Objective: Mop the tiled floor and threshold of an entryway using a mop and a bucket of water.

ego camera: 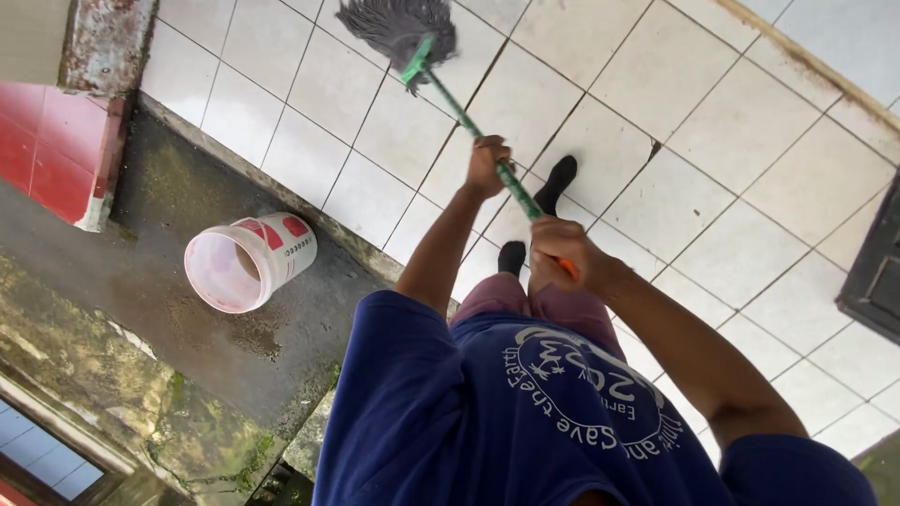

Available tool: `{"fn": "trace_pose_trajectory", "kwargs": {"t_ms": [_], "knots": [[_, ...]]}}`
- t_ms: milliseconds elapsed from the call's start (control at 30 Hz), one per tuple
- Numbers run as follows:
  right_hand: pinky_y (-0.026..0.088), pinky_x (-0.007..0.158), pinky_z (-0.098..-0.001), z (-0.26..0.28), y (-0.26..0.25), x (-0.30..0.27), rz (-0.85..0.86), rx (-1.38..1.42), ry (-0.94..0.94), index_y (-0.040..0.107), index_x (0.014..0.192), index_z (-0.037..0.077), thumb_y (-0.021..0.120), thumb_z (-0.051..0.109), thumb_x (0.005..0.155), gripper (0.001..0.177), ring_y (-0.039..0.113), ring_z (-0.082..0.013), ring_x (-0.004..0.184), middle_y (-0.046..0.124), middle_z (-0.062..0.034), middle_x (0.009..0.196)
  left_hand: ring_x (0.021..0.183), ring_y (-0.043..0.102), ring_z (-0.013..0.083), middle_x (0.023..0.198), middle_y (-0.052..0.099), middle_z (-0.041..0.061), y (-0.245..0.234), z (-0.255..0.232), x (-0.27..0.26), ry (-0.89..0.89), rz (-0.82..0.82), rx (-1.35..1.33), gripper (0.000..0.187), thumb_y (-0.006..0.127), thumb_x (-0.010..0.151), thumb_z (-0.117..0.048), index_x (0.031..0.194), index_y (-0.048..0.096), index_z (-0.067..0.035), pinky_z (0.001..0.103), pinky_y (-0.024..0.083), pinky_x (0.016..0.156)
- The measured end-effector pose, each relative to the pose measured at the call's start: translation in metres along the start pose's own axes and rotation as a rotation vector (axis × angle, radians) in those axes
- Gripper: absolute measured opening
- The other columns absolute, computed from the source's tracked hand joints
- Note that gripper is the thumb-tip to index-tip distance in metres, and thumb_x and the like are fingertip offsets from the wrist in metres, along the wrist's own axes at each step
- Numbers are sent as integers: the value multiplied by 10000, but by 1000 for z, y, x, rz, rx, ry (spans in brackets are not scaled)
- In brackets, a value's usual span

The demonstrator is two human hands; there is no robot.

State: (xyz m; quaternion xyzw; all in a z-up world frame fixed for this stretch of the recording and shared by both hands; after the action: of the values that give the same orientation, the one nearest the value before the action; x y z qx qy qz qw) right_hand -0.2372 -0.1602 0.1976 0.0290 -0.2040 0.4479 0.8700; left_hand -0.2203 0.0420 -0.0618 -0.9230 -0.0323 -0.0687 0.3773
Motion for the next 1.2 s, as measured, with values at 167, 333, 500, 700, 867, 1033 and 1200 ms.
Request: {"fn": "trace_pose_trajectory", "kwargs": {"t_ms": [167, 333, 500, 700, 867, 1033, 1200], "knots": [[371, 570, -357, 149, 3, -102, -61, -169, 203, 382, 609, 61, 591, -44, 830, 322, 417, -200, 552, 387, -64, 603, 820, 607, 323, 712, 580, 86, 79, -175, -66, 116, 203, -315, 263, 747, 591, -98, 672, 497, -92, 466, 416, 838], [329, 494, -338, 210, 3, -164, -140, -328, 428, 392, 569, 64, 629, -52, 771, 332, 413, -169, 457, 411, -40, 544, 728, 597, 266, 651, 560, 18, 151, -292, -100, 313, 407, -575, 238, 722, 704, -145, 745, 488, -127, 418, 462, 762], [342, 499, -324, 209, -8, -187, -242, -386, 458, 458, 651, 28, 632, -29, 780, 223, 440, -178, 492, 451, -63, 598, 642, 665, 241, 632, 639, 23, 180, -329, -97, 309, 766, -519, 169, 698, 677, -139, 760, 551, -155, 433, 477, 584], [433, 596, -373, 217, -13, -191, -260, -181, 229, 426, 606, 83, 622, -15, 769, 273, 489, -221, 552, 460, -59, 604, 637, 629, 376, 688, 617, 135, 138, -283, -110, 348, 207, -448, 319, 703, 729, -141, 1013, 586, -54, 474, 488, 587], [471, 727, -450, 110, 36, -163, -262, -76, 128, 464, 651, 34, 587, -26, 787, 193, 494, -293, 644, 463, -122, 664, 704, 608, 372, 684, 566, 134, 53, -144, -104, 126, 188, -195, 192, 650, 719, -23, 818, 493, -73, 466, 482, 695], [398, 680, -428, -14, 89, -107, -211, 77, 1, 414, 680, 28, 568, -56, 896, 278, 444, -291, 673, 414, -113, 685, 768, 646, 302, 707, 633, 67, 8, 20, -101, 61, 232, 209, 204, 683, 739, 34, 826, 617, -138, 443, 500, 856], [368, 619, -392, -22, 60, -112, -240, 136, 58, 465, 680, 18, 567, -40, 942, 287, 424, -248, 604, 446, -112, 663, 938, 599, 296, 756, 607, 63, 38, 48, -87, -19, 447, 219, 331, 783, 945, -281, 715, 580, -158, 560, 467, 1143]]}}
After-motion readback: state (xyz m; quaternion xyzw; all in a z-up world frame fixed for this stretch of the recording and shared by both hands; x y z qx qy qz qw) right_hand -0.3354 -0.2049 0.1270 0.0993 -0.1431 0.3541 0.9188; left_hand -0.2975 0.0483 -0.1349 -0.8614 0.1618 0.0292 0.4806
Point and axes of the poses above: each hand's wrist, its own x-axis towards the middle knuckle, its own y-axis out of the palm, z = x × y, the point moved 3 cm from there along x, towards the middle knuckle
